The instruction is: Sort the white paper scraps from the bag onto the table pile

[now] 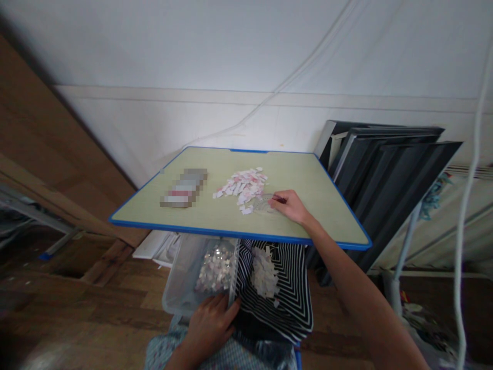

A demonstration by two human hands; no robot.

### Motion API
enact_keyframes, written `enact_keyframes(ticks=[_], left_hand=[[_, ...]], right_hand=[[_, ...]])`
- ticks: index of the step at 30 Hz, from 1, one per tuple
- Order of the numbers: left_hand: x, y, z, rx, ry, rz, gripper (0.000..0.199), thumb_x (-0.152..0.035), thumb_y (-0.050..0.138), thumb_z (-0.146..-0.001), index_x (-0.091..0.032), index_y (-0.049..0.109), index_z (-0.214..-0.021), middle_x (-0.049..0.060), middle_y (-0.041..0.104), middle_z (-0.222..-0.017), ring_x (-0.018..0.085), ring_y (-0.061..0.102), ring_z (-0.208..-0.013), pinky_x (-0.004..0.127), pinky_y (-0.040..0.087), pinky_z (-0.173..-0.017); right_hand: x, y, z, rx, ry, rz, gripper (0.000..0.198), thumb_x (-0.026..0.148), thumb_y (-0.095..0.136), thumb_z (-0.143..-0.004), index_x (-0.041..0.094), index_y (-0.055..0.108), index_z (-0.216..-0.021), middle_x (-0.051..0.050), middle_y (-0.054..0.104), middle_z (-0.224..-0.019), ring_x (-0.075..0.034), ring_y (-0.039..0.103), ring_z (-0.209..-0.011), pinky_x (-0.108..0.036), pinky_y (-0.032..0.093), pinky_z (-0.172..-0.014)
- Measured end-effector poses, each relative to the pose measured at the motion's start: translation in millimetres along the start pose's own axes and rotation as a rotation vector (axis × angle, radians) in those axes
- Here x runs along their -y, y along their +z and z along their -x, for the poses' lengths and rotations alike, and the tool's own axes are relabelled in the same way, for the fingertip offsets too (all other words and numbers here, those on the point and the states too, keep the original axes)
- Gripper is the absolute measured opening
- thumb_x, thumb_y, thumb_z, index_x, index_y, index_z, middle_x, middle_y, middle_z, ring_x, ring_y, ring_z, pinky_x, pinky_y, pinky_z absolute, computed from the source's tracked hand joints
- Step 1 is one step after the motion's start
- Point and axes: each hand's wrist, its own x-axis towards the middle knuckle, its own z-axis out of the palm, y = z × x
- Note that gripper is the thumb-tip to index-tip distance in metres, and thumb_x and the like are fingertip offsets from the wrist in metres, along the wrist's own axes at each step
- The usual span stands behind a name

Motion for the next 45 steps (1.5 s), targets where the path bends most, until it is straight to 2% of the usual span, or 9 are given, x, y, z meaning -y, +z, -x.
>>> enact_keyframes(ticks=[5, 10, 16, 22, 27, 31, 45], left_hand=[[0.5, 0.7, -0.7, -0.019, 0.007, 0.011, 0.04, -0.017, 0.056, -0.075, -0.019, 0.047, -0.114, 0.009, 0.058, -0.092, 0.024, 0.053, -0.085, 0.035, 0.045, -0.07], [0.6, 2.1, -1.3, -0.036, 0.007, 0.012, 0.04, -0.016, 0.055, -0.075, -0.019, 0.046, -0.114, 0.008, 0.057, -0.09, 0.023, 0.053, -0.083, 0.034, 0.045, -0.07], [-0.2, -0.3, -0.3, -0.016, -0.001, 0.008, 0.039, -0.017, 0.056, -0.075, -0.019, 0.047, -0.113, 0.008, 0.057, -0.091, 0.023, 0.053, -0.084, 0.034, 0.045, -0.071], [0.5, -0.2, -2.0, -0.014, 0.0, 0.007, 0.04, -0.016, 0.054, -0.075, -0.02, 0.046, -0.114, 0.008, 0.057, -0.091, 0.023, 0.053, -0.084, 0.034, 0.045, -0.072], [0.5, 0.5, -1.5, -0.017, 0.006, 0.002, 0.04, -0.016, 0.054, -0.075, -0.02, 0.046, -0.114, 0.008, 0.058, -0.09, 0.023, 0.053, -0.083, 0.034, 0.045, -0.07], [-0.1, 0.0, -0.7, -0.02, -0.003, 0.007, 0.038, -0.016, 0.054, -0.076, -0.02, 0.047, -0.114, 0.008, 0.057, -0.09, 0.023, 0.053, -0.083, 0.034, 0.045, -0.07], [0.0, 1.4, -1.1, -0.019, 0.003, -0.012, 0.04, -0.018, 0.054, -0.076, -0.02, 0.046, -0.115, 0.008, 0.058, -0.088, 0.023, 0.053, -0.081, 0.033, 0.045, -0.069]], right_hand=[[1.2, -2.9, 1.4, -0.027, -0.012, -0.004, 0.038, 0.038, 0.049, -0.072, 0.018, 0.032, -0.045, 0.005, 0.026, -0.045, -0.006, 0.026, -0.044, -0.023, 0.019, -0.045], [1.7, -1.9, 1.8, 0.001, 0.01, -0.025, 0.037, 0.039, 0.05, -0.071, 0.017, 0.036, -0.045, 0.005, 0.031, -0.043, -0.006, 0.028, -0.043, -0.023, 0.02, -0.044], [1.9, -2.3, 1.2, -0.094, 0.041, 0.002, 0.036, 0.038, 0.05, -0.071, 0.017, 0.038, -0.044, 0.004, 0.032, -0.043, -0.006, 0.028, -0.043, -0.023, 0.02, -0.043], [1.6, -2.8, 1.5, -0.021, 0.03, -0.006, 0.036, 0.038, 0.05, -0.071, 0.017, 0.037, -0.045, 0.004, 0.033, -0.043, -0.006, 0.029, -0.043, -0.023, 0.021, -0.043], [1.2, -1.9, 1.5, -0.076, 0.045, 0.02, 0.037, 0.039, 0.05, -0.071, 0.018, 0.035, -0.045, 0.005, 0.031, -0.042, -0.006, 0.027, -0.043, -0.023, 0.02, -0.043], [1.7, -1.7, 2.5, 0.014, 0.037, -0.038, 0.037, 0.04, 0.05, -0.071, 0.017, 0.037, -0.045, 0.005, 0.032, -0.043, -0.006, 0.028, -0.042, -0.023, 0.021, -0.043], [3.1, -3.2, 2.8, -0.001, 0.079, -0.026, 0.035, 0.04, 0.05, -0.07, 0.017, 0.04, -0.046, 0.004, 0.034, -0.042, -0.007, 0.029, -0.042, -0.023, 0.021, -0.042]])
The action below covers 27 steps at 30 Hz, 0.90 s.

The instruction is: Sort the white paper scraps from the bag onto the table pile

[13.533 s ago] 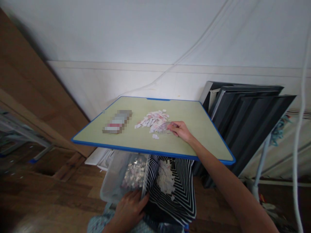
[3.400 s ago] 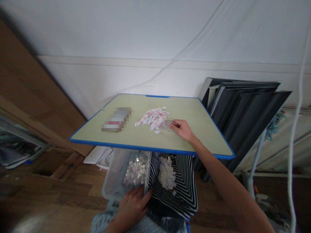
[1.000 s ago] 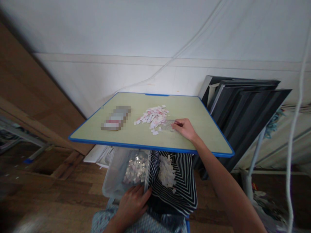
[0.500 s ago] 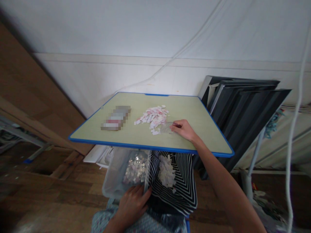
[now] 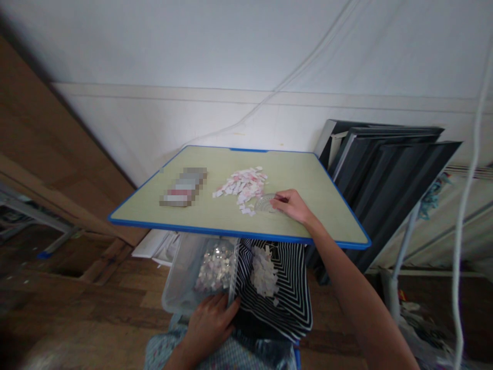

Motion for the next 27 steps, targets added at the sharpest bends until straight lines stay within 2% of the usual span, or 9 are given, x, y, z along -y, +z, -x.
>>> enact_keyframes(ticks=[3, 7, 10, 15, 19, 27], left_hand=[[0.5, -0.1, -0.5, 0.0, 0.001, 0.005, 0.039, -0.018, 0.055, -0.076, -0.02, 0.047, -0.114, 0.007, 0.058, -0.089, 0.023, 0.053, -0.082, 0.033, 0.045, -0.069], [0.7, -0.5, -0.5, -0.007, 0.001, 0.007, 0.038, -0.017, 0.054, -0.076, -0.02, 0.047, -0.114, 0.008, 0.058, -0.089, 0.023, 0.053, -0.081, 0.033, 0.045, -0.068], [0.0, -1.5, 0.3, 0.002, 0.004, 0.007, 0.039, -0.016, 0.053, -0.076, -0.019, 0.046, -0.114, 0.008, 0.057, -0.089, 0.023, 0.053, -0.082, 0.033, 0.045, -0.069], [-0.2, -3.0, 0.6, 0.019, 0.007, 0.017, 0.04, -0.017, 0.054, -0.076, -0.019, 0.045, -0.115, 0.008, 0.057, -0.09, 0.024, 0.053, -0.083, 0.035, 0.046, -0.07], [0.5, -1.8, -0.3, 0.017, 0.008, 0.025, 0.039, -0.02, 0.055, -0.077, -0.019, 0.046, -0.114, 0.008, 0.058, -0.091, 0.024, 0.053, -0.083, 0.035, 0.046, -0.07], [0.7, 0.8, -0.1, -0.018, 0.002, 0.024, 0.039, -0.018, 0.056, -0.076, -0.019, 0.047, -0.114, 0.008, 0.058, -0.09, 0.024, 0.054, -0.082, 0.035, 0.046, -0.069]], right_hand=[[-1.0, 1.0, -1.0, -0.054, -0.022, 0.053, 0.037, 0.04, 0.049, -0.07, 0.018, 0.035, -0.044, 0.004, 0.029, -0.044, -0.007, 0.027, -0.044, -0.023, 0.02, -0.044], [-1.2, 0.6, -1.5, -0.032, -0.035, 0.067, 0.036, 0.039, 0.048, -0.071, 0.018, 0.033, -0.045, 0.004, 0.028, -0.045, -0.007, 0.027, -0.045, -0.024, 0.02, -0.045], [-0.9, -1.0, -1.5, -0.092, -0.04, 0.09, 0.036, 0.039, 0.049, -0.07, 0.018, 0.032, -0.044, 0.004, 0.027, -0.045, -0.007, 0.026, -0.046, -0.024, 0.019, -0.045], [-0.4, -3.3, -0.2, 0.033, -0.007, 0.018, 0.036, 0.04, 0.049, -0.071, 0.018, 0.038, -0.045, 0.004, 0.031, -0.043, -0.007, 0.028, -0.043, -0.023, 0.02, -0.044], [-1.0, -3.9, 0.5, 0.069, -0.004, 0.002, 0.035, 0.041, 0.048, -0.071, 0.017, 0.042, -0.047, 0.004, 0.034, -0.043, -0.007, 0.031, -0.043, -0.023, 0.022, -0.045], [0.4, -3.5, 0.6, -0.033, -0.032, 0.073, 0.037, 0.04, 0.048, -0.07, 0.018, 0.033, -0.044, 0.004, 0.028, -0.045, -0.006, 0.027, -0.046, -0.023, 0.02, -0.046]])
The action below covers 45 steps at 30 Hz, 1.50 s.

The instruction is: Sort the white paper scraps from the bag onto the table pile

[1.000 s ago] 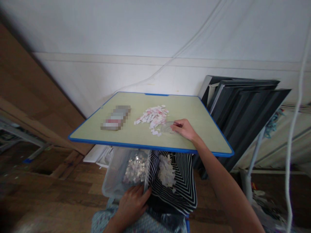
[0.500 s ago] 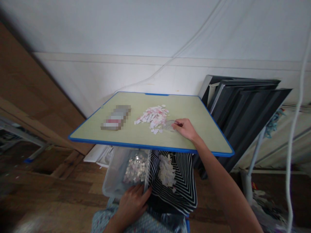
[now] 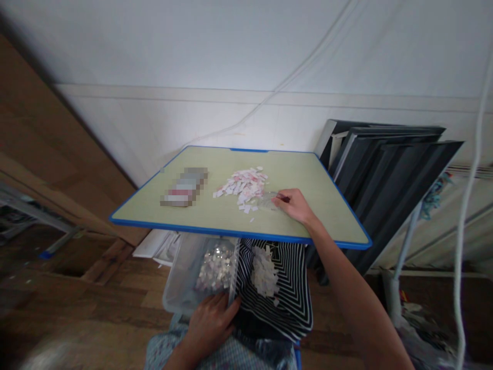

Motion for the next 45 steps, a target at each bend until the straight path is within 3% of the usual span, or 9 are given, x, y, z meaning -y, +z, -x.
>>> enact_keyframes(ticks=[12, 16, 23, 28, 32, 38, 42, 45], left_hand=[[0, -2, 0, 0.024, 0.008, -0.012, 0.04, -0.019, 0.055, -0.076, -0.019, 0.046, -0.115, 0.008, 0.058, -0.089, 0.024, 0.054, -0.082, 0.036, 0.046, -0.069], [0, -2, 1, 0.024, 0.011, -0.015, 0.039, -0.019, 0.056, -0.076, -0.019, 0.047, -0.114, 0.009, 0.058, -0.091, 0.024, 0.054, -0.083, 0.036, 0.046, -0.07], [0, 1, 1, -0.008, 0.018, -0.022, 0.04, -0.02, 0.058, -0.074, -0.019, 0.047, -0.113, 0.008, 0.058, -0.088, 0.024, 0.054, -0.082, 0.036, 0.047, -0.069], [0, 2, 1, -0.026, 0.007, -0.034, 0.04, -0.02, 0.058, -0.074, -0.02, 0.048, -0.112, 0.007, 0.058, -0.087, 0.023, 0.054, -0.079, 0.034, 0.047, -0.066], [0, 1, 0, -0.025, 0.016, -0.035, 0.04, -0.018, 0.057, -0.073, -0.019, 0.048, -0.112, 0.007, 0.058, -0.088, 0.023, 0.054, -0.08, 0.033, 0.046, -0.067], [1, -1, 0, 0.002, 0.01, -0.031, 0.041, -0.018, 0.056, -0.074, -0.019, 0.046, -0.114, 0.007, 0.057, -0.089, 0.022, 0.053, -0.082, 0.033, 0.045, -0.069], [0, -1, 0, -0.001, 0.011, -0.03, 0.039, -0.017, 0.055, -0.074, -0.019, 0.046, -0.113, 0.007, 0.057, -0.088, 0.023, 0.053, -0.081, 0.034, 0.046, -0.068], [1, -2, 0, -0.008, 0.01, -0.028, 0.039, -0.017, 0.055, -0.075, -0.02, 0.046, -0.113, 0.007, 0.057, -0.088, 0.023, 0.053, -0.081, 0.033, 0.046, -0.068]], right_hand=[[2, -2, 2, 0.035, 0.037, -0.036, 0.037, 0.041, 0.049, -0.068, 0.017, 0.038, -0.043, 0.005, 0.03, -0.042, -0.006, 0.028, -0.043, -0.023, 0.02, -0.044], [4, -2, 3, 0.105, 0.038, -0.081, 0.036, 0.041, 0.049, -0.069, 0.017, 0.041, -0.044, 0.004, 0.035, -0.041, -0.006, 0.03, -0.041, -0.023, 0.022, -0.044], [-1, 1, -3, -0.139, 0.084, -0.007, 0.034, 0.043, 0.048, -0.07, 0.015, 0.048, -0.051, 0.003, 0.037, -0.045, -0.007, 0.032, -0.044, -0.023, 0.023, -0.045], [-4, 0, -2, -0.061, 0.086, -0.02, 0.036, 0.041, 0.05, -0.069, 0.017, 0.039, -0.044, 0.004, 0.032, -0.043, -0.007, 0.029, -0.044, -0.023, 0.021, -0.044], [-4, -2, -1, -0.092, 0.131, -0.058, 0.034, 0.042, 0.05, -0.068, 0.016, 0.045, -0.048, 0.004, 0.035, -0.043, -0.007, 0.03, -0.043, -0.023, 0.021, -0.044], [-4, -6, 1, 0.077, 0.128, -0.152, 0.034, 0.041, 0.052, -0.067, 0.016, 0.044, -0.045, 0.003, 0.037, -0.042, -0.007, 0.032, -0.042, -0.024, 0.023, -0.044], [-3, -9, 3, 0.048, 0.143, -0.185, 0.034, 0.039, 0.053, -0.067, 0.016, 0.043, -0.044, 0.003, 0.036, -0.041, -0.007, 0.032, -0.042, -0.024, 0.023, -0.044], [-2, -11, 4, 0.122, 0.162, -0.218, 0.034, 0.039, 0.056, -0.064, 0.015, 0.044, -0.043, 0.003, 0.038, -0.041, -0.006, 0.032, -0.041, -0.023, 0.022, -0.043]])
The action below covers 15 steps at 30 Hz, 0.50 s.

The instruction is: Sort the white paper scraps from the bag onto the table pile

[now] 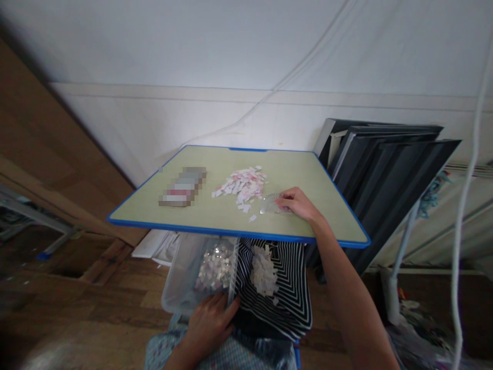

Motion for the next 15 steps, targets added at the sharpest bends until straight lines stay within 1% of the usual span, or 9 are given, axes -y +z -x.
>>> enact_keyframes(ticks=[2, 3, 4, 7, 8, 9, 12, 15], left_hand=[[0, -1, 0, 0.003, -0.002, 0.0, 0.039, -0.018, 0.056, -0.075, -0.02, 0.046, -0.113, 0.007, 0.057, -0.088, 0.022, 0.053, -0.081, 0.033, 0.046, -0.069], [0, -1, 0, 0.007, -0.003, -0.001, 0.039, -0.018, 0.056, -0.075, -0.02, 0.047, -0.113, 0.007, 0.057, -0.088, 0.022, 0.053, -0.081, 0.033, 0.046, -0.069], [0, -1, 0, 0.011, -0.003, -0.003, 0.039, -0.018, 0.056, -0.075, -0.02, 0.047, -0.113, 0.007, 0.057, -0.088, 0.022, 0.053, -0.081, 0.033, 0.046, -0.069], [-1, 0, 1, 0.015, 0.004, -0.005, 0.04, -0.019, 0.058, -0.074, -0.019, 0.047, -0.113, 0.007, 0.057, -0.087, 0.023, 0.053, -0.08, 0.033, 0.046, -0.068], [-1, 0, 1, 0.014, 0.005, -0.006, 0.04, -0.019, 0.058, -0.074, -0.019, 0.047, -0.113, 0.007, 0.057, -0.087, 0.023, 0.053, -0.08, 0.034, 0.046, -0.067], [-1, 1, 1, 0.012, 0.009, -0.004, 0.04, -0.019, 0.057, -0.074, -0.019, 0.047, -0.113, 0.008, 0.057, -0.087, 0.023, 0.053, -0.08, 0.034, 0.046, -0.068], [-1, 2, 2, 0.003, 0.004, 0.007, 0.039, -0.018, 0.055, -0.075, -0.019, 0.046, -0.113, 0.007, 0.057, -0.086, 0.023, 0.053, -0.08, 0.034, 0.046, -0.068], [-1, 1, 1, 0.022, 0.003, 0.013, 0.039, -0.018, 0.055, -0.076, -0.019, 0.046, -0.114, 0.008, 0.057, -0.089, 0.023, 0.053, -0.082, 0.034, 0.045, -0.069]], right_hand=[[0, -1, 1, 0.076, 0.02, -0.032, 0.033, 0.04, 0.056, -0.063, 0.015, 0.046, -0.044, 0.002, 0.04, -0.042, -0.007, 0.034, -0.041, -0.023, 0.023, -0.043], [0, -2, 1, 0.084, 0.027, -0.042, 0.032, 0.04, 0.056, -0.063, 0.014, 0.047, -0.045, 0.002, 0.041, -0.042, -0.007, 0.035, -0.042, -0.023, 0.024, -0.043], [-1, -3, 1, 0.064, 0.029, -0.041, 0.032, 0.04, 0.056, -0.063, 0.014, 0.048, -0.046, 0.002, 0.041, -0.043, -0.007, 0.036, -0.042, -0.023, 0.025, -0.044], [-5, -6, 1, -0.061, 0.037, 0.019, 0.033, 0.041, 0.055, -0.064, 0.014, 0.048, -0.047, 0.003, 0.041, -0.043, -0.007, 0.036, -0.043, -0.023, 0.025, -0.045], [-6, -7, 1, -0.075, 0.046, 0.046, 0.033, 0.041, 0.055, -0.065, 0.014, 0.048, -0.047, 0.003, 0.041, -0.043, -0.007, 0.036, -0.043, -0.023, 0.025, -0.044], [-7, -8, 1, -0.065, 0.056, 0.069, 0.033, 0.042, 0.055, -0.065, 0.014, 0.05, -0.048, 0.002, 0.042, -0.043, -0.007, 0.036, -0.043, -0.023, 0.024, -0.044], [-9, -11, 2, 0.04, 0.068, 0.09, 0.033, 0.042, 0.055, -0.064, 0.011, 0.057, -0.052, 0.001, 0.046, -0.044, -0.008, 0.038, -0.043, -0.023, 0.025, -0.044], [-9, -12, 4, 0.122, 0.068, 0.075, 0.034, 0.042, 0.057, -0.063, 0.011, 0.058, -0.052, 0.001, 0.046, -0.044, -0.007, 0.037, -0.043, -0.022, 0.024, -0.043]])
